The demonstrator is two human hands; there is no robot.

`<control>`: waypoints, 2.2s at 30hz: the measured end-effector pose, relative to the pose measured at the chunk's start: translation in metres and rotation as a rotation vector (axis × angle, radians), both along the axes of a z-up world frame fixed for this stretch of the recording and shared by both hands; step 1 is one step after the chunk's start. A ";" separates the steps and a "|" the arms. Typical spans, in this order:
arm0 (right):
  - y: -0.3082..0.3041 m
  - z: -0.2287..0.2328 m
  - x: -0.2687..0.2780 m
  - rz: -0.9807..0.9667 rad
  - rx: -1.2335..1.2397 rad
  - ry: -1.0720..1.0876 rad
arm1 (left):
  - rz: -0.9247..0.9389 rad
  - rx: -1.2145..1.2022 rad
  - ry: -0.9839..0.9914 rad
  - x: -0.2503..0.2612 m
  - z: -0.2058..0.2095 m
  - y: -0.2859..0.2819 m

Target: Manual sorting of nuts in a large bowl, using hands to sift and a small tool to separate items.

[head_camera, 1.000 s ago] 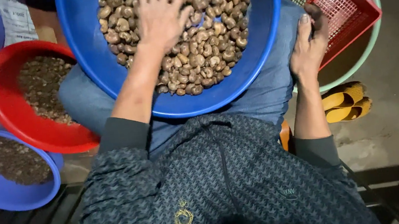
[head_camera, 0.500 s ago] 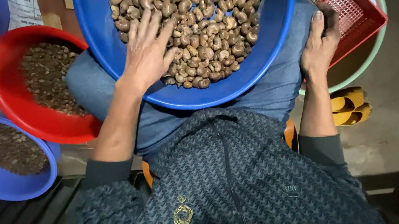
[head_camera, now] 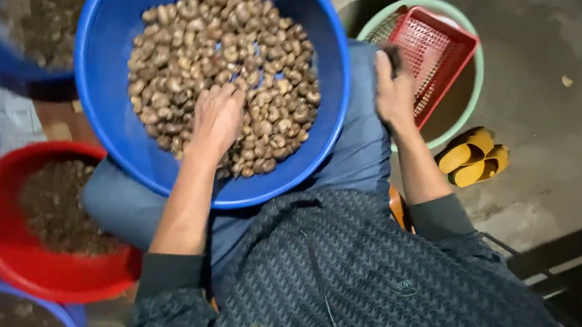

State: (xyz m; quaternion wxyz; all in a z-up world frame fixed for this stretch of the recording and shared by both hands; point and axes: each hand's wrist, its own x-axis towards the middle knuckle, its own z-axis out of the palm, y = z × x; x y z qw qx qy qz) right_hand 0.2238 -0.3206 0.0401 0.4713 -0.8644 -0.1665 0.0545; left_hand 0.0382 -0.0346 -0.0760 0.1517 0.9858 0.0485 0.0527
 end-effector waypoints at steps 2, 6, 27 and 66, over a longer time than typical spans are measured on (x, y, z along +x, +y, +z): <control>-0.002 0.000 0.002 0.023 0.022 0.018 | 0.007 0.003 0.070 0.004 -0.009 -0.002; -0.007 -0.009 0.007 0.058 0.046 0.032 | 0.016 0.020 0.020 0.003 -0.002 -0.007; -0.012 -0.017 0.010 0.061 0.091 0.062 | 0.107 -0.059 0.191 0.002 0.006 -0.012; -0.016 -0.022 0.009 0.064 0.070 0.095 | 0.162 -0.217 0.254 0.007 0.043 -0.010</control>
